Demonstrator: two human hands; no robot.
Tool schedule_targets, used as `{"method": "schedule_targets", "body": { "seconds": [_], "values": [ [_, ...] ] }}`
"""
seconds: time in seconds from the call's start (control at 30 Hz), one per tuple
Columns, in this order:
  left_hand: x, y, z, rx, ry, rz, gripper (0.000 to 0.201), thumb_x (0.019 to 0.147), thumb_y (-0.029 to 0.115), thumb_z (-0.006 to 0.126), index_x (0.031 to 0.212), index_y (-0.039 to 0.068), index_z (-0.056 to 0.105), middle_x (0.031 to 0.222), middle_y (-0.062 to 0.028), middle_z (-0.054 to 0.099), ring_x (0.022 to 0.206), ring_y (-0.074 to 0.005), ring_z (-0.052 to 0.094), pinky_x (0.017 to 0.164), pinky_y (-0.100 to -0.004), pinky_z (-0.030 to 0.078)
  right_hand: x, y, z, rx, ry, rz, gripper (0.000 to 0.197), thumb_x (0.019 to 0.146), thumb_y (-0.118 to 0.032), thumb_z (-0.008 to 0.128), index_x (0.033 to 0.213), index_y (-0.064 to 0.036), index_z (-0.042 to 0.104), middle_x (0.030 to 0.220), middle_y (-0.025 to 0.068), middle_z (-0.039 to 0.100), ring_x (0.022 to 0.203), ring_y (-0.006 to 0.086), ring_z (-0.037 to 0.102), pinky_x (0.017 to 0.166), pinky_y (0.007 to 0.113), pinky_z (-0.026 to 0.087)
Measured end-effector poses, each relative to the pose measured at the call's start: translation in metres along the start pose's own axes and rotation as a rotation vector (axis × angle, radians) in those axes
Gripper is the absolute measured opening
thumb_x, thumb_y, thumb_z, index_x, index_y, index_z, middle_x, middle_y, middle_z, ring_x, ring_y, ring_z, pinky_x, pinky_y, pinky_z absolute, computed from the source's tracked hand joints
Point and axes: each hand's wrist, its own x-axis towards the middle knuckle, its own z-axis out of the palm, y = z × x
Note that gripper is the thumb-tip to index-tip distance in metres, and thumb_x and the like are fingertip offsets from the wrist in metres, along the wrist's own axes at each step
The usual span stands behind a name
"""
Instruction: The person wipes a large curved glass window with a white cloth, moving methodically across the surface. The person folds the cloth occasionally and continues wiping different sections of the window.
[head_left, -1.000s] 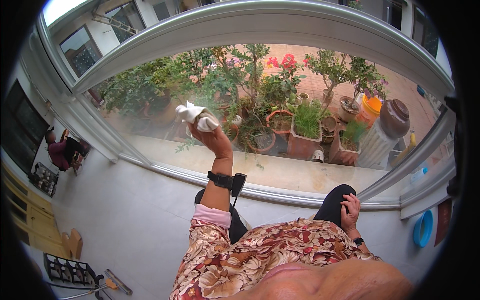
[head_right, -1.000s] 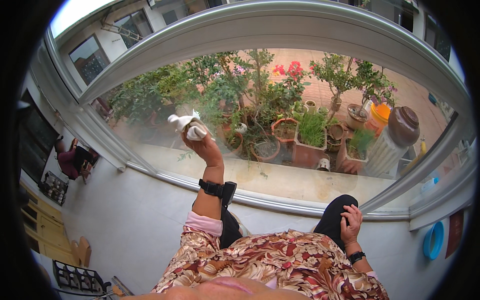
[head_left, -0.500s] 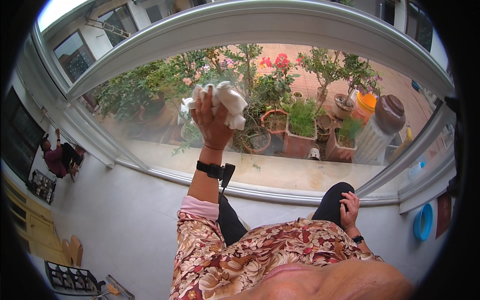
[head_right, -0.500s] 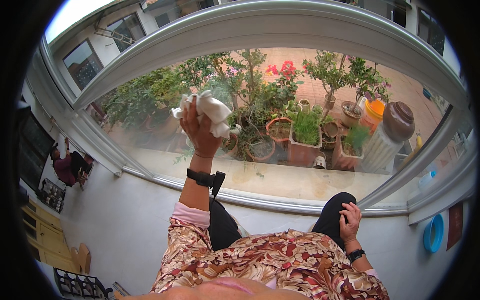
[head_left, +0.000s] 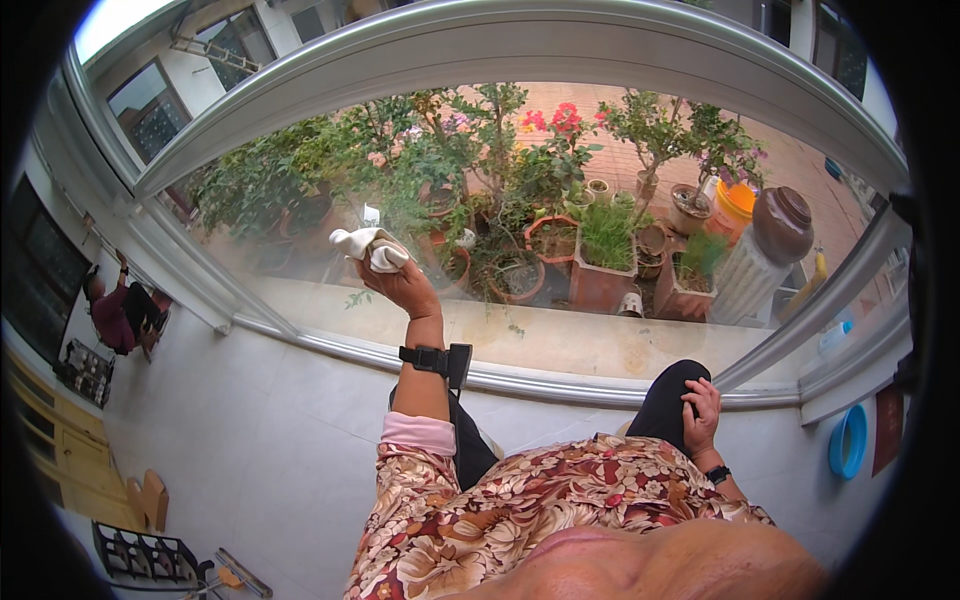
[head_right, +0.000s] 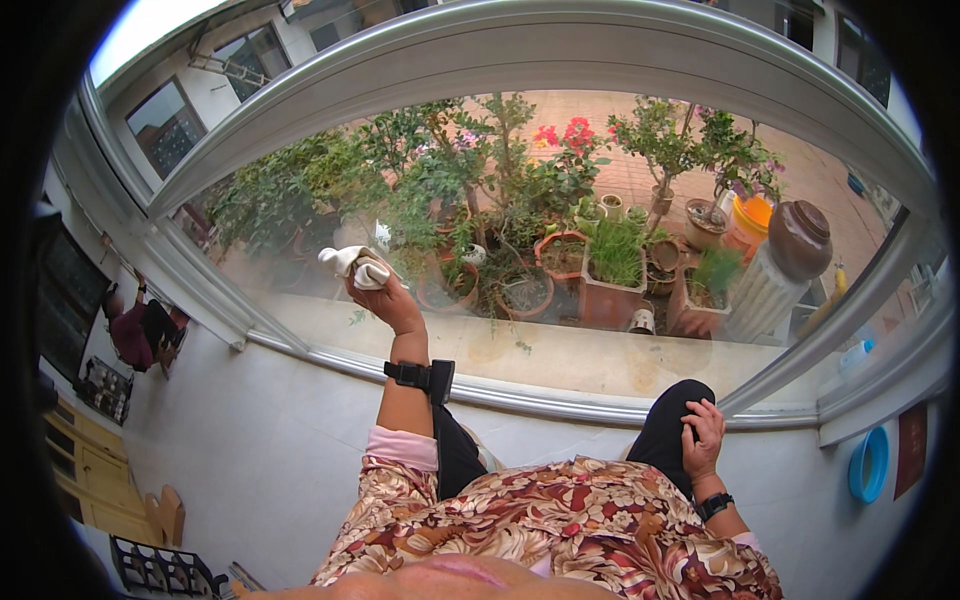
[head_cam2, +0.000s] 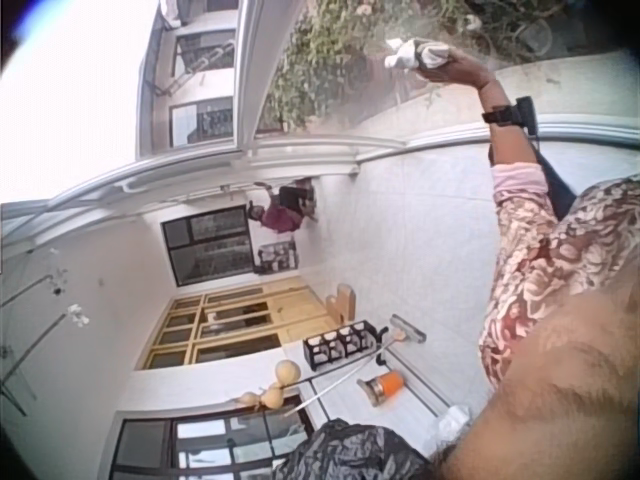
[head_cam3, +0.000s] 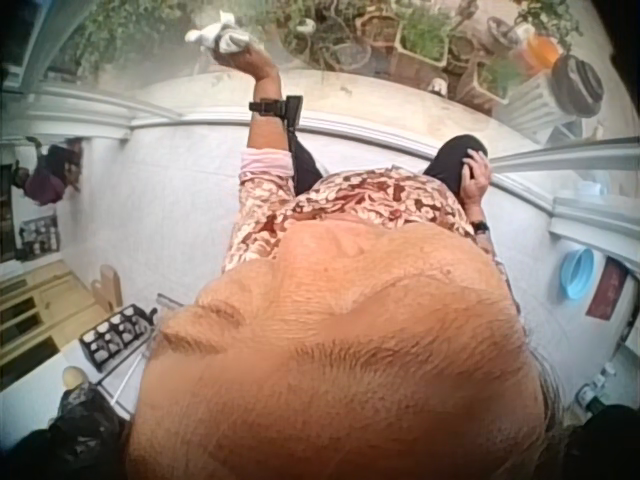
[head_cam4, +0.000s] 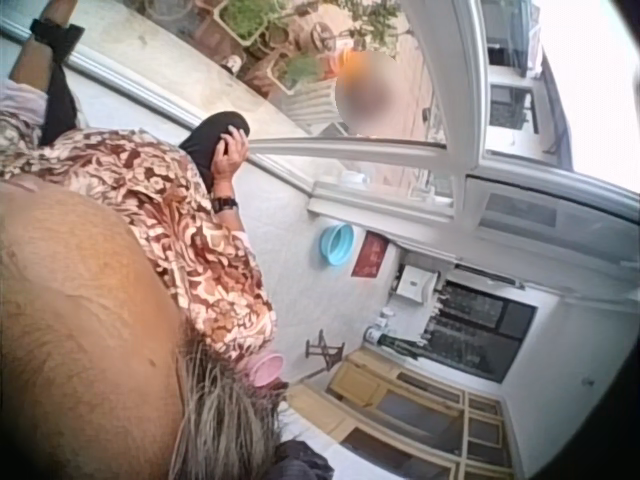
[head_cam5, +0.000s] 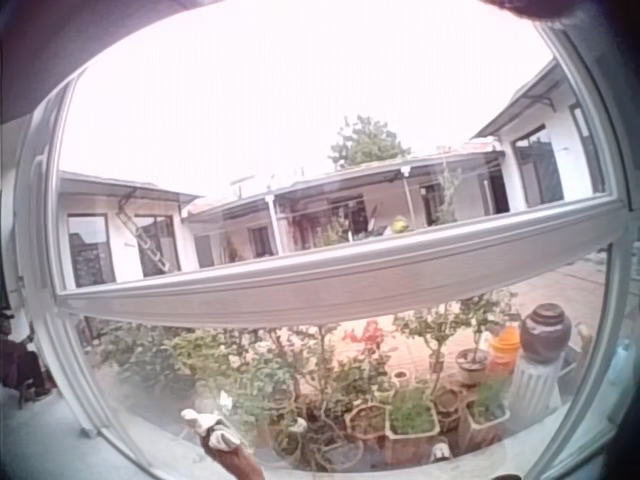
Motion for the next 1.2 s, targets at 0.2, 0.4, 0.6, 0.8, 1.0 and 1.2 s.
{"method": "schedule_targets", "body": {
  "seconds": [0.2, 0.4, 0.6, 0.8, 1.0, 1.2],
  "values": [
    [-0.063, 0.053, -0.004, 0.010, -0.132, 0.192, 0.072, 0.091, 0.035, 0.075, 0.150, 0.007, 0.045, 0.157, -0.0265, 0.034, 0.144, -0.0462, 0.034, 0.117, -0.0581, 0.026, -0.001, 0.005, 0.000, -0.002, 0.013, -0.006, 0.011, 0.084, -0.003, 0.067, 0.092, -0.0102, 0.069, 0.122, 0.0054, 0.071, 0.129, 0.0329, 0.056, 0.112, 0.046, 0.037],
    [-0.075, 0.085, -0.018, -0.040, -0.199, 0.264, 0.072, 0.079, 0.012, 0.081, 0.144, 0.007, 0.050, 0.139, -0.0204, 0.049, 0.131, -0.0438, 0.047, 0.112, -0.0524, 0.036, -0.002, 0.002, -0.001, -0.001, 0.024, -0.004, 0.011, 0.084, -0.004, 0.068, 0.092, -0.0108, 0.070, 0.121, 0.0050, 0.071, 0.129, 0.0328, 0.057, 0.111, 0.046, 0.038],
    [-0.112, 0.121, -0.048, -0.808, -0.691, -0.456, 0.047, 0.085, 0.000, 0.070, 0.130, 0.005, 0.059, 0.122, -0.0077, 0.062, 0.110, -0.0218, 0.063, 0.096, -0.0356, 0.050, 0.023, 0.000, -0.008, -0.038, -0.070, 0.060, 0.009, 0.085, -0.009, 0.071, 0.094, -0.0103, 0.072, 0.117, 0.0068, 0.072, 0.120, 0.0308, 0.061, 0.104, 0.043, 0.044],
    [-0.158, 0.176, -0.063, -1.267, -1.461, -1.260, 0.058, 0.093, 0.027, 0.057, 0.146, 0.007, 0.048, 0.129, -0.0087, 0.064, 0.111, -0.0222, 0.067, 0.093, -0.0383, 0.056, 0.093, -0.050, 0.005, 1.033, -0.444, 0.349, 0.049, 0.099, -0.030, 0.068, 0.139, -0.0042, 0.056, 0.131, 0.0088, 0.065, 0.123, 0.0226, 0.061, 0.098, 0.037, 0.053],
    [-0.201, 0.182, -0.059, -1.246, -1.649, -1.286, 0.051, 0.099, 0.028, 0.051, 0.144, 0.004, 0.051, 0.133, -0.0105, 0.064, 0.116, -0.0242, 0.065, 0.100, -0.0402, 0.053, 0.105, -0.102, 0.032, 1.644, -0.787, 0.424, 0.087, 0.090, -0.056, 0.073, 0.156, -0.0121, 0.035, 0.146, 0.0074, 0.053, 0.130, 0.0247, 0.058, 0.103, 0.048, 0.052],
    [-0.234, 0.155, -0.065, -0.789, -1.717, -0.881, 0.051, 0.099, 0.029, 0.065, 0.140, 0.002, 0.053, 0.126, -0.0065, 0.063, 0.116, -0.0164, 0.058, 0.103, -0.0346, 0.046, 0.085, -0.088, 0.066, 1.665, -0.853, 0.704, 0.068, 0.094, -0.049, 0.072, 0.146, -0.0129, 0.048, 0.132, 0.0069, 0.063, 0.122, 0.0234, 0.062, 0.100, 0.044, 0.053]
  ]
}}
